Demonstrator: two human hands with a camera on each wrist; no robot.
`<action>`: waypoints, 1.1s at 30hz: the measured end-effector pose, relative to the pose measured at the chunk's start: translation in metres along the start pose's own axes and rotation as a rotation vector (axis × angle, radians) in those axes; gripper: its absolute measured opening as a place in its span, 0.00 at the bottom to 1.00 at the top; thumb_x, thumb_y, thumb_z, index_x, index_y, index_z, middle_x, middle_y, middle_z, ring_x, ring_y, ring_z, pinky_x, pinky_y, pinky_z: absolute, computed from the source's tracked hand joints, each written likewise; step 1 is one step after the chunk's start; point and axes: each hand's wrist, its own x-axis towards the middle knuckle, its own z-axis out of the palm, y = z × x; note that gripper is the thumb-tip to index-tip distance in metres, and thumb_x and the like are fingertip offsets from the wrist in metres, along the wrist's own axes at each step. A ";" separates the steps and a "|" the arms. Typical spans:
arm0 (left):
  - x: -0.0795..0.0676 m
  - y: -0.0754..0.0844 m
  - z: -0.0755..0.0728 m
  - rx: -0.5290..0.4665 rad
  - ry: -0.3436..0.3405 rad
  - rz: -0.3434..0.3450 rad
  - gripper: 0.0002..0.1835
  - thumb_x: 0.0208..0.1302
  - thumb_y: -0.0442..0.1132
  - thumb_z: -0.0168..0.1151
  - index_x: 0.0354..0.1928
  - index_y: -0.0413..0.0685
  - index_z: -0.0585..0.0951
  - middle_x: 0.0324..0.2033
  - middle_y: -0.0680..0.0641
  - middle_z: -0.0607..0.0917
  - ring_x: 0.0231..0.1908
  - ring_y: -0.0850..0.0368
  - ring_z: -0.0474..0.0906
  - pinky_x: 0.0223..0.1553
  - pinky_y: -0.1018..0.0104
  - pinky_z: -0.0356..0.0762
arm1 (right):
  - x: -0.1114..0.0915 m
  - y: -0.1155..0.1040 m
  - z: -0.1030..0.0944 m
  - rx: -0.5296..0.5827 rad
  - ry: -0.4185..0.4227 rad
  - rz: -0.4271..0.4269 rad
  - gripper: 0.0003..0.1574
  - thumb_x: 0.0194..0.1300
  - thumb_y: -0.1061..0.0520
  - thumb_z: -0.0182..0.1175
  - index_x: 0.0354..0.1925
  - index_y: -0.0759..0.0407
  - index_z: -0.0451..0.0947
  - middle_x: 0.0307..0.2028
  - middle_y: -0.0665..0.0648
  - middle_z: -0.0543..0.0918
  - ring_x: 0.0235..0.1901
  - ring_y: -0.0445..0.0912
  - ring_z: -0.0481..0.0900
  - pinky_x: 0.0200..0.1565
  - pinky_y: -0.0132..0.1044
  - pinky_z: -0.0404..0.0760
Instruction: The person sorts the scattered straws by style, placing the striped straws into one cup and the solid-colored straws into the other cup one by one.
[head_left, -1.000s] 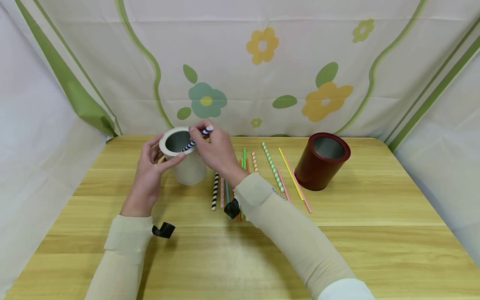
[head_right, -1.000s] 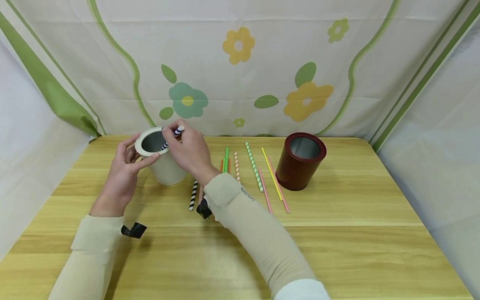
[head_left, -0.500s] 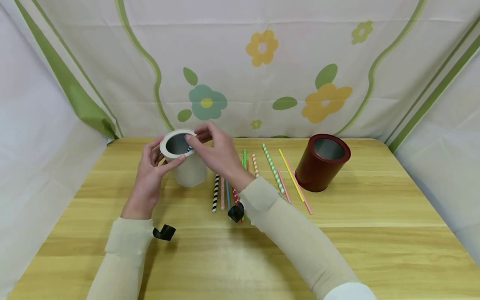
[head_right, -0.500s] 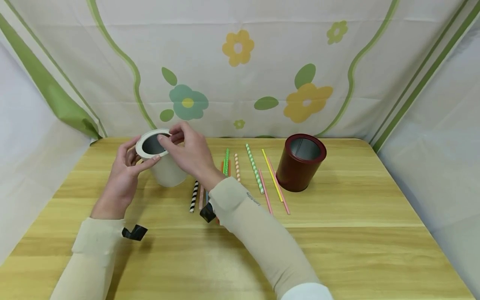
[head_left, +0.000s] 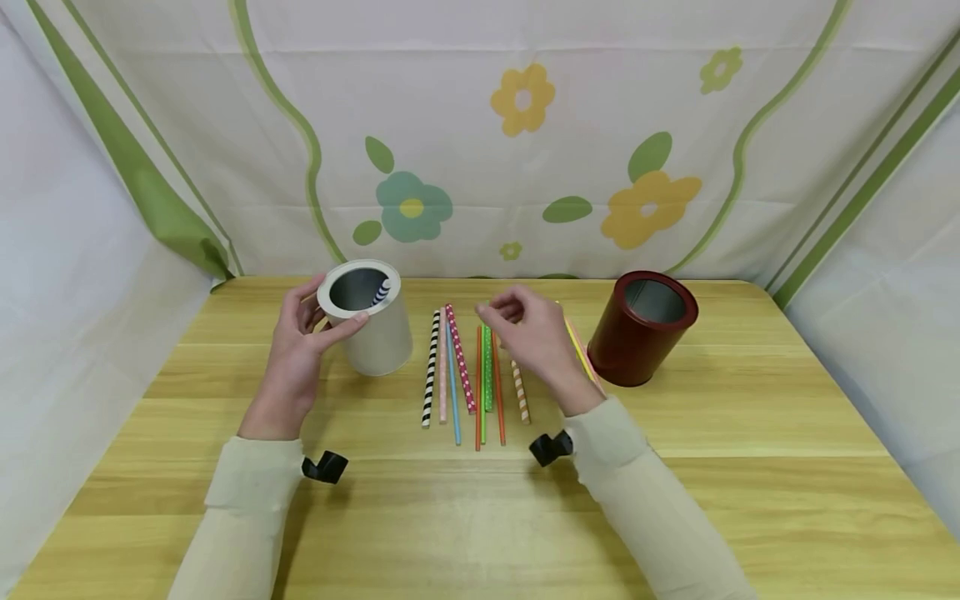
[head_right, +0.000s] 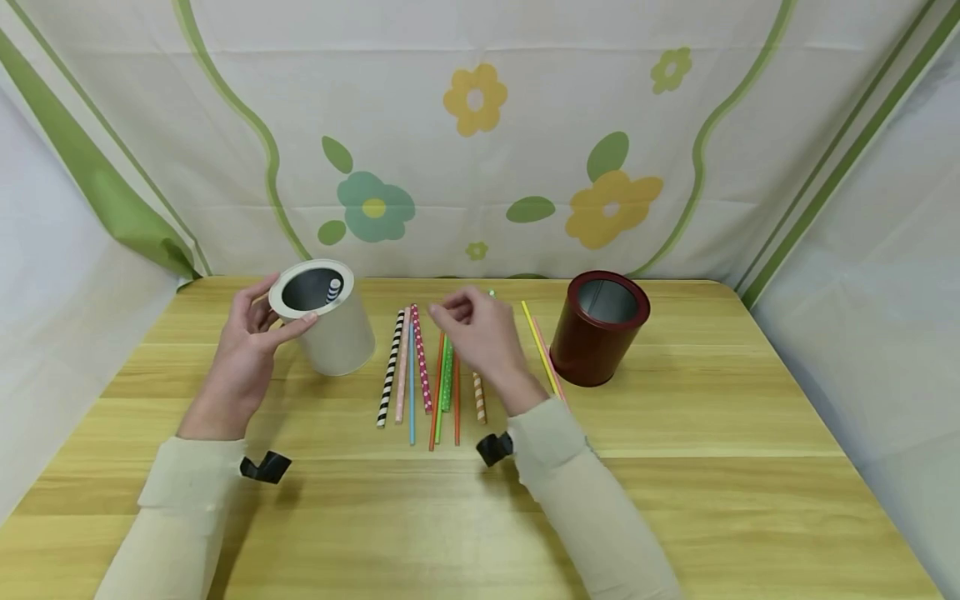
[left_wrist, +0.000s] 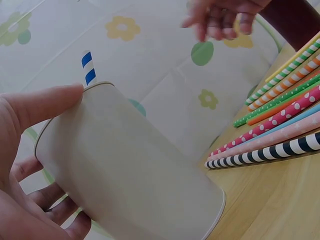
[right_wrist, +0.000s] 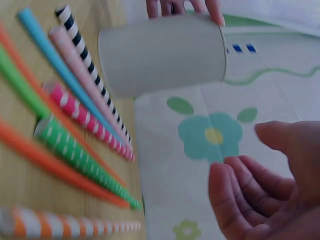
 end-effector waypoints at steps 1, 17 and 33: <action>0.000 0.000 0.000 -0.003 0.001 -0.002 0.48 0.66 0.35 0.77 0.82 0.61 0.61 0.78 0.51 0.68 0.74 0.57 0.61 0.85 0.53 0.54 | -0.001 0.006 -0.004 -0.027 0.003 0.018 0.19 0.76 0.39 0.66 0.50 0.50 0.85 0.43 0.53 0.89 0.43 0.49 0.86 0.44 0.42 0.86; -0.001 0.000 0.001 0.000 0.007 -0.001 0.47 0.67 0.34 0.76 0.82 0.60 0.61 0.77 0.52 0.69 0.74 0.56 0.61 0.85 0.53 0.55 | -0.017 0.058 -0.037 -0.335 -0.011 0.154 0.19 0.74 0.47 0.69 0.52 0.60 0.83 0.43 0.59 0.90 0.40 0.52 0.86 0.43 0.44 0.87; -0.001 -0.001 0.000 0.012 0.000 0.012 0.47 0.67 0.36 0.77 0.81 0.60 0.61 0.74 0.53 0.70 0.71 0.58 0.63 0.84 0.50 0.55 | -0.008 0.070 -0.024 -0.441 0.005 0.165 0.12 0.70 0.56 0.71 0.47 0.62 0.82 0.39 0.59 0.88 0.38 0.51 0.85 0.41 0.43 0.85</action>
